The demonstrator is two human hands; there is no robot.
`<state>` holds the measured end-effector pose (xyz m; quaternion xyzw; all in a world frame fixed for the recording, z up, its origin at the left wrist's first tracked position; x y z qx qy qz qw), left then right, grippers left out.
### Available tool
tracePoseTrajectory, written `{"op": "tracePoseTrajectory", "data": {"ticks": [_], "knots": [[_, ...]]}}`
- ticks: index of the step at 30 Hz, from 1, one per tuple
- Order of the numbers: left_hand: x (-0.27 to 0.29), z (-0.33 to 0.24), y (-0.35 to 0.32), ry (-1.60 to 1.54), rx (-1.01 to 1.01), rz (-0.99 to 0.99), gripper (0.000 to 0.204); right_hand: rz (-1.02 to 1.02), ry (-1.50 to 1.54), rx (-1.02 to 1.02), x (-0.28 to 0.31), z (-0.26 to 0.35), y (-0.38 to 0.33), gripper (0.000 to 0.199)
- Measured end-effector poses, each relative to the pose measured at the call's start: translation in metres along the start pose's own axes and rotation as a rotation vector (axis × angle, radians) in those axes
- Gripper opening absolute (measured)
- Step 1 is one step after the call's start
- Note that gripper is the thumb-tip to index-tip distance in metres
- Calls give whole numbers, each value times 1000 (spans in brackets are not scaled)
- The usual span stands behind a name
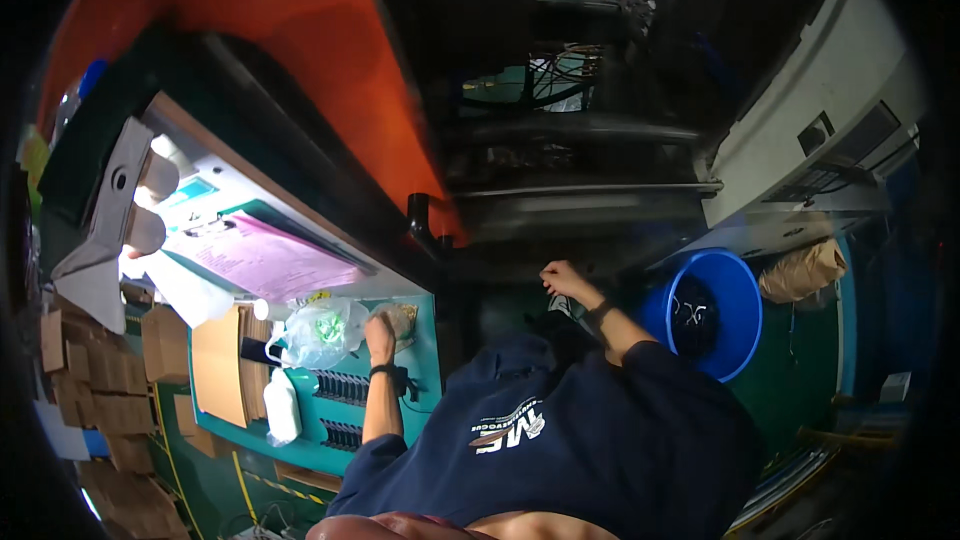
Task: Deburring and inspecting plastic parts produced by an injection molding machine.
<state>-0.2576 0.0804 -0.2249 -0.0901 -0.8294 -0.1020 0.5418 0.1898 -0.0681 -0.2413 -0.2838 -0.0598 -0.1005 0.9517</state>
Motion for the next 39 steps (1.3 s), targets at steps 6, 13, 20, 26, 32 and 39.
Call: {"op": "tracePoseTrajectory", "data": {"ticks": [6, 13, 20, 26, 32, 39], "knots": [[127, -167, -24, -348, -268, -109, 17, 536, 477, -188, -73, 94, -62, 50], [143, -361, -3, -203, -913, 72, 32, 713, 1130, -125, -77, 191, -82, 50], [158, -479, 39, -427, -1047, 185, 32, 719, 1573, -13, 42, 190, -73, 41], [207, -634, 138, -684, -1037, 50, 14, 306, 1529, 37, 150, 193, -93, 43], [163, -779, 346, -1164, -769, 78, 20, 95, 1504, 106, 238, 158, -115, 43], [88, -860, 465, -1439, -406, 215, 17, -56, 1446, 92, 288, 98, -132, 44]]}}
Point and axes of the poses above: each hand's wrist, its own y-axis towards the middle knuckle, its own x-axis out of the back of the hand, z = x × y, the point moved 5 cm from there along y, towards the middle knuckle, and after that the axes turned 2 degrees about y, right-handed, at the moved point
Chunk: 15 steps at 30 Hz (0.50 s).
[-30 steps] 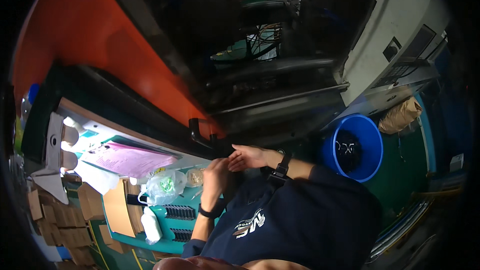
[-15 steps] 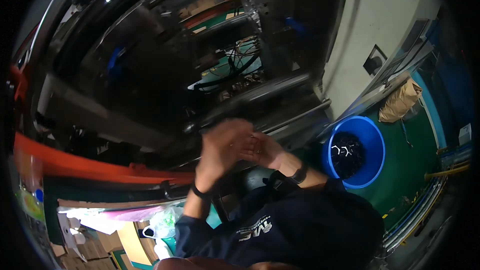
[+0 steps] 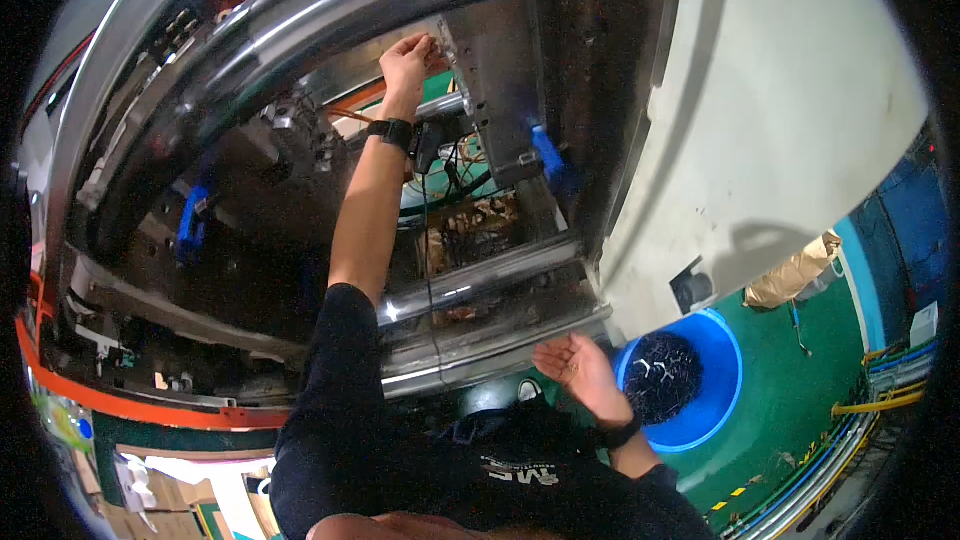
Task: Deburring and inspecting plastic parts produced by an injection molding machine.
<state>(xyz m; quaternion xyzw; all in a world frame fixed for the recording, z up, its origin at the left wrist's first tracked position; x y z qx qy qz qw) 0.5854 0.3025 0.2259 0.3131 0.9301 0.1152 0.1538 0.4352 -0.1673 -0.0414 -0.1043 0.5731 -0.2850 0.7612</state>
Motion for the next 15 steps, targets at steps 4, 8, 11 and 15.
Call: {"op": "tracePoseTrajectory", "data": {"ticks": [4, 8, 11, 15], "knots": [[-30, 12, 33, 70, 18, -106, 16, 40, 59, 23, 8, 15, -5, 42], [-42, 33, 47, 110, -81, -107, 17, 31, 51, 32, 14, 24, -2, 42], [-8, 31, 70, 386, -376, -116, 16, 61, 24, 20, 8, 22, 3, 42], [-1, 40, 78, 247, -345, -96, 13, 43, 1, 17, 0, 26, 9, 41]]}}
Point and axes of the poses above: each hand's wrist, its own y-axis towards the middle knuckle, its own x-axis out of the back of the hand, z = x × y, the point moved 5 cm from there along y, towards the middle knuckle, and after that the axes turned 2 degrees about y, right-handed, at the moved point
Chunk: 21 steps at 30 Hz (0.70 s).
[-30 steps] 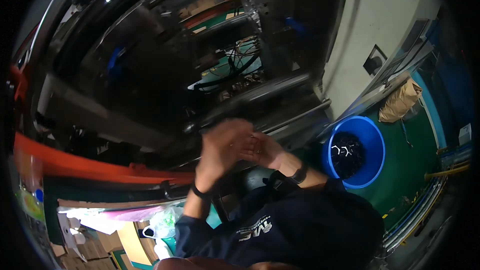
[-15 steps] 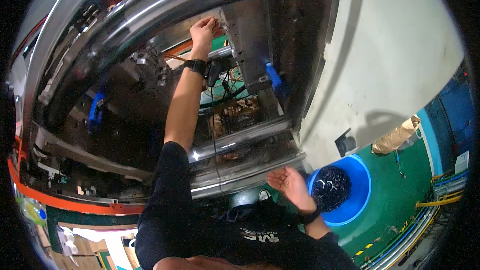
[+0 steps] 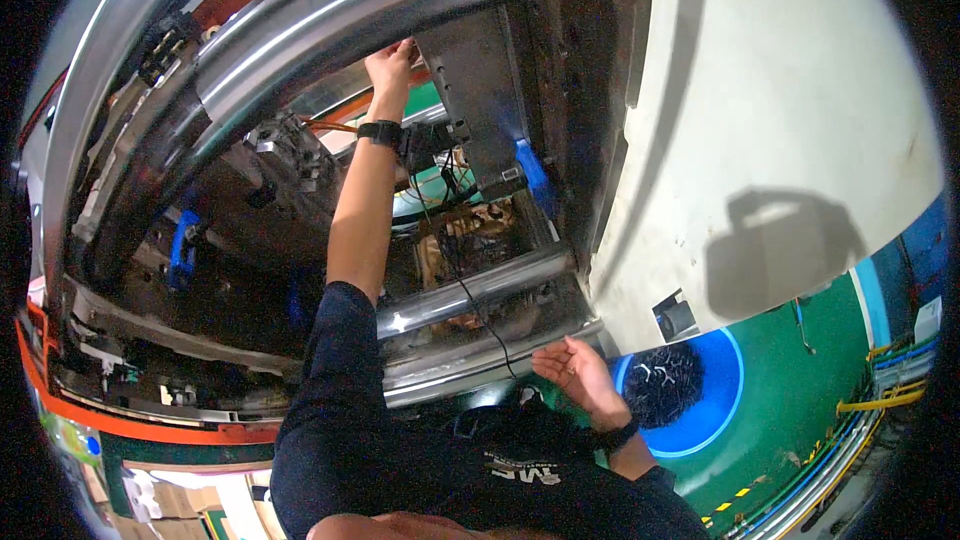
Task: Deburring and inspecting plastic parts produced by an injection molding machine.
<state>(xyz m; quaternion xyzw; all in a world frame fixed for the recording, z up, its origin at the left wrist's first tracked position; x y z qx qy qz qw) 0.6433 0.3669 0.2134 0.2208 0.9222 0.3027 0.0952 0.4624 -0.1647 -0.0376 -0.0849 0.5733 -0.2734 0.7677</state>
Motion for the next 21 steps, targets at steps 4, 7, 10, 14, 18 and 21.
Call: {"op": "tracePoseTrajectory", "data": {"ticks": [4, 7, 10, 14, 18, 21], "knots": [[1, -13, -5, 222, -121, -56, 13, -13, 11, -19, -1, -1, 4, 39], [-6, -23, -13, 87, 67, -89, 14, -21, 20, -13, -1, 0, 5, 37], [-6, -32, -23, 124, 83, -77, 15, -34, 17, -12, -1, -1, 5, 37], [-4, -29, -35, -30, 89, 37, 27, -35, 10, -10, 4, -7, 11, 37], [-23, -45, -55, -451, 211, -36, 34, -65, -15, -5, -4, -6, 11, 36], [0, -23, -44, -222, 179, 80, 38, 10, 5, -61, -9, -23, 18, 36]]}}
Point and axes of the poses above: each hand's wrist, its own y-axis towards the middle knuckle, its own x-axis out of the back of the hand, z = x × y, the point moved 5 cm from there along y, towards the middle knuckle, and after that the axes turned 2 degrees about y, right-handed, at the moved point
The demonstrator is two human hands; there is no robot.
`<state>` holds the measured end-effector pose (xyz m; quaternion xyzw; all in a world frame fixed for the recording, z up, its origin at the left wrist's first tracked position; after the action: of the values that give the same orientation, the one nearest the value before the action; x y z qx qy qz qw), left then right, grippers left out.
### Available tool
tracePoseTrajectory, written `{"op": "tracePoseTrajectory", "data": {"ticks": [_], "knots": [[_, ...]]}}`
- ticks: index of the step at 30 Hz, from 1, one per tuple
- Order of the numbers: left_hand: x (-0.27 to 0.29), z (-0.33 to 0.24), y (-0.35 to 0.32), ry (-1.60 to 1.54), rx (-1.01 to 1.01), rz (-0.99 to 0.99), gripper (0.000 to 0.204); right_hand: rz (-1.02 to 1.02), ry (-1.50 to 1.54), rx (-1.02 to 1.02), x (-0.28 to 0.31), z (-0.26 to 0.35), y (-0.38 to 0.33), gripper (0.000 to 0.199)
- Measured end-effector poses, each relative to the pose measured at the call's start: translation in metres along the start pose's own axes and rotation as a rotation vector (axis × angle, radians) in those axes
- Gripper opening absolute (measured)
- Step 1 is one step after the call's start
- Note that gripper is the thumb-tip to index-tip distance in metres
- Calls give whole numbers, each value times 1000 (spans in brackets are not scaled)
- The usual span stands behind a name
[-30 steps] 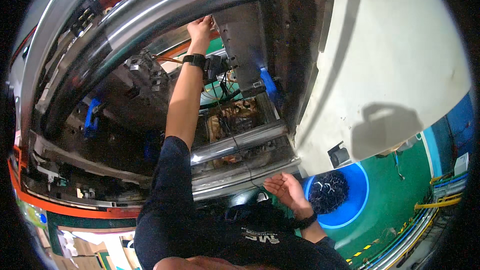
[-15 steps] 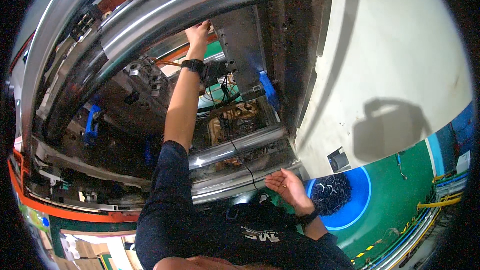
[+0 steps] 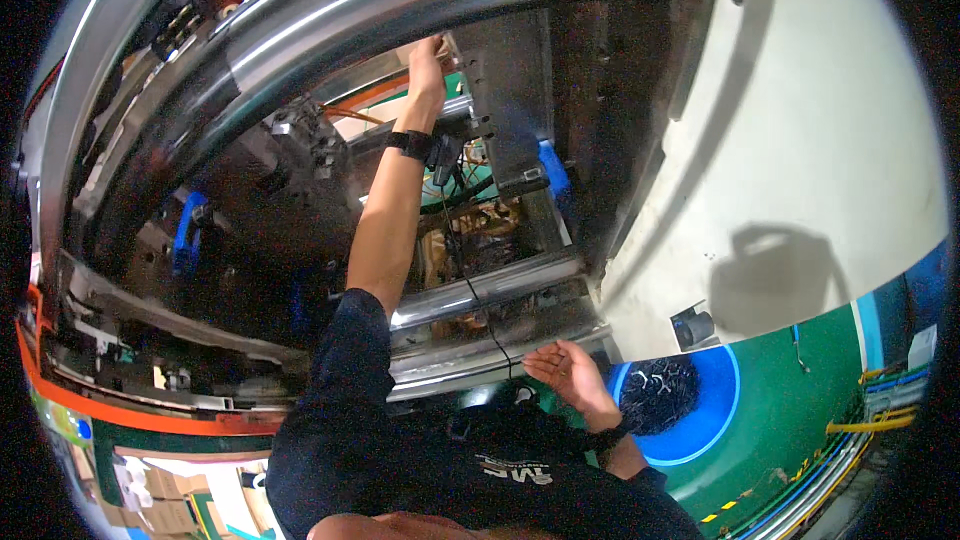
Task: Deburring and inspecting plastic parts produced by an injection molding machine.
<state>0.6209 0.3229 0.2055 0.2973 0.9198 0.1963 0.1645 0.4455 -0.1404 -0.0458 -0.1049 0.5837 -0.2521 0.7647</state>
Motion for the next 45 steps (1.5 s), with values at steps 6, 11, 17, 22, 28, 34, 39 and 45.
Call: {"op": "tracePoseTrajectory", "data": {"ticks": [6, 11, 17, 22, 28, 34, 39, 45], "knots": [[-12, -87, -85, 682, -112, 237, 44, -66, 91, 51, -23, 4, 6, 33], [-16, -132, -306, 610, -588, 1212, 18, 66, 130, 199, -86, 13, 34, 32], [0, -90, -369, 786, -570, 1141, 19, 119, 54, 154, -96, 18, 72, 47], [19, -85, -372, 808, -556, 1080, 24, 192, 78, 185, -79, 2, 101, 43], [33, -88, -372, 787, -469, 1021, 22, 163, 85, 205, -80, -9, 110, 33], [42, -112, -282, 576, -48, 688, 8, 56, 87, 220, -112, 5, 74, 36], [30, -97, -110, 113, -111, 217, 10, 84, 117, 96, -89, 2, 63, 38], [2, -43, -35, 52, -54, 47, 15, 1, 76, 82, -59, -17, 50, 41]]}}
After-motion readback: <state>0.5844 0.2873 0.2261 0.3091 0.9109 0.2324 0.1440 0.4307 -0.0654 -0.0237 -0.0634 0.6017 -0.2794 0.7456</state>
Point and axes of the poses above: each hand's wrist, its own y-axis towards the middle knuckle, its own x-axis out of the back of the hand, z = x × y, the point moved 5 cm from there along y, towards the middle knuckle, and after that the axes turned 2 degrees about y, right-handed, at the moved point
